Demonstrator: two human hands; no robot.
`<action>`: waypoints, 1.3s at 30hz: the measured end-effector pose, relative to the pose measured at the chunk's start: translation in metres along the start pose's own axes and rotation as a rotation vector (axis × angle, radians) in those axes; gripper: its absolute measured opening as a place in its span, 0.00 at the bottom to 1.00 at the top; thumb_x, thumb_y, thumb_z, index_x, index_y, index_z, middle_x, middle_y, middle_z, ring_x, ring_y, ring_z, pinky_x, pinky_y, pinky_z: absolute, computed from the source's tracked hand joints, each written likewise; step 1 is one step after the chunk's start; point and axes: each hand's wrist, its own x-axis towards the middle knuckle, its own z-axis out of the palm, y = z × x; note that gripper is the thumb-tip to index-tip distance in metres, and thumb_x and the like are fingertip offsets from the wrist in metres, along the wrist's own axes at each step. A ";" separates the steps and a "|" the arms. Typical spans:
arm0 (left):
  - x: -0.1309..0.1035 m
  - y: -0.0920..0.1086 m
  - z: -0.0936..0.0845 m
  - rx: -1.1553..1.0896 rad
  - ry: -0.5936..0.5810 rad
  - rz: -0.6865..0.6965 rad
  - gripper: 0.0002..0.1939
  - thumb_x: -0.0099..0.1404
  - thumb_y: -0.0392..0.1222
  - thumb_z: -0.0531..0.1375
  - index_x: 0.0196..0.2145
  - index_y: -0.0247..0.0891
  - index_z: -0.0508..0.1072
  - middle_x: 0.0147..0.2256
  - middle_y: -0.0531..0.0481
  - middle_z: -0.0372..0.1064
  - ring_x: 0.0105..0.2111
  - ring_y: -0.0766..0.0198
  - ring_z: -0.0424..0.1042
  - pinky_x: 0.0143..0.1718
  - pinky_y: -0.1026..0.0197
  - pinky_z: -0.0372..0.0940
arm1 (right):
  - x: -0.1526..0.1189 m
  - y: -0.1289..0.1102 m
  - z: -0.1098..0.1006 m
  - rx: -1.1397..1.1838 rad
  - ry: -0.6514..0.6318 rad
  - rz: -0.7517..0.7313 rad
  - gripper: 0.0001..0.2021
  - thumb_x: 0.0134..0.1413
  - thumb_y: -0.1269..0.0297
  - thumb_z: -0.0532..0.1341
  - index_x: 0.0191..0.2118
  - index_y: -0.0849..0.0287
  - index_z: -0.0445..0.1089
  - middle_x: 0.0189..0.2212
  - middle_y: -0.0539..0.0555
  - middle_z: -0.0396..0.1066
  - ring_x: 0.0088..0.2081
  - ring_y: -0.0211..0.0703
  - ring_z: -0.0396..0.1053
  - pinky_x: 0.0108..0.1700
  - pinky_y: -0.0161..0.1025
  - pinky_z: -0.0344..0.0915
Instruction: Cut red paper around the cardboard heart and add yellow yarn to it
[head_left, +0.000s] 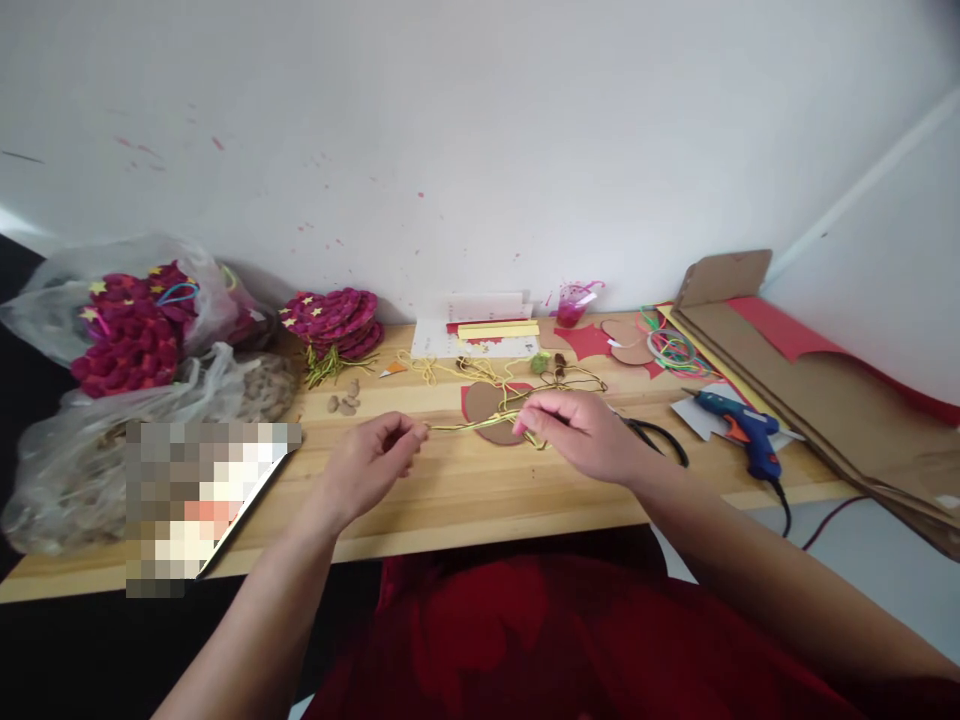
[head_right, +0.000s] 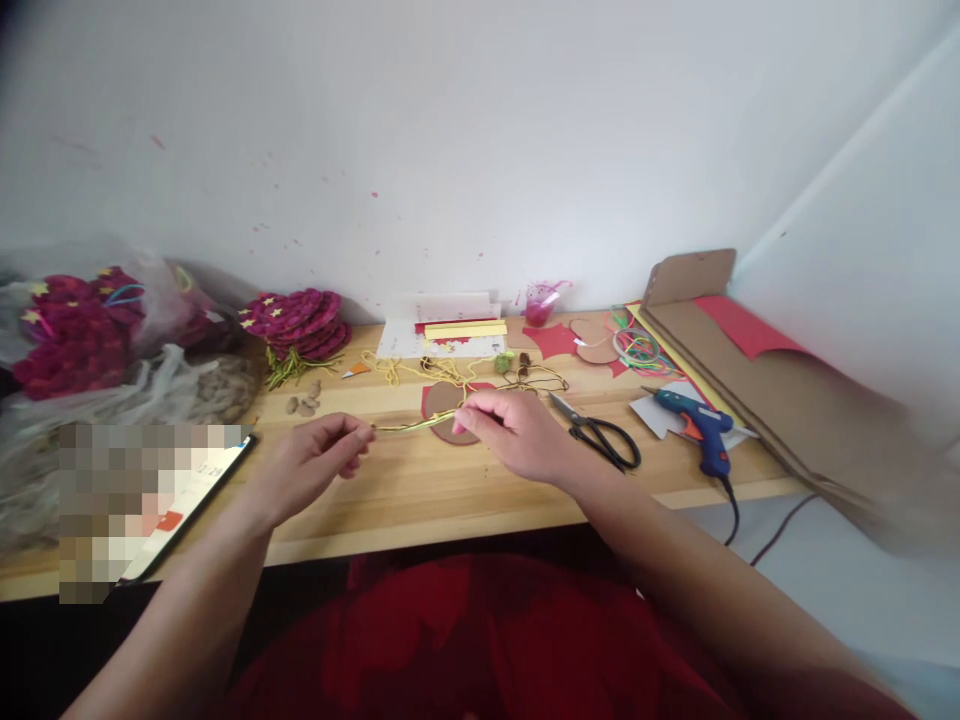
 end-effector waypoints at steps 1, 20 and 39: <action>0.006 -0.001 0.003 0.009 0.017 0.001 0.18 0.64 0.57 0.63 0.36 0.39 0.78 0.28 0.48 0.74 0.26 0.60 0.73 0.28 0.61 0.67 | 0.001 0.000 -0.004 0.003 0.011 0.000 0.18 0.69 0.55 0.55 0.36 0.60 0.77 0.26 0.50 0.71 0.28 0.36 0.63 0.32 0.36 0.55; 0.019 0.040 0.016 0.327 0.318 0.324 0.04 0.62 0.41 0.66 0.35 0.44 0.83 0.35 0.42 0.78 0.43 0.43 0.75 0.50 0.46 0.66 | -0.008 -0.017 -0.008 -0.075 -0.071 -0.095 0.13 0.68 0.60 0.58 0.36 0.60 0.77 0.26 0.47 0.73 0.28 0.33 0.65 0.33 0.34 0.55; -0.019 0.036 -0.004 -0.156 0.139 0.337 0.04 0.63 0.45 0.68 0.33 0.46 0.84 0.30 0.51 0.78 0.25 0.65 0.69 0.25 0.65 0.64 | 0.022 0.009 -0.036 -0.232 -0.053 -0.048 0.12 0.63 0.57 0.62 0.35 0.60 0.75 0.24 0.47 0.68 0.26 0.35 0.61 0.32 0.35 0.53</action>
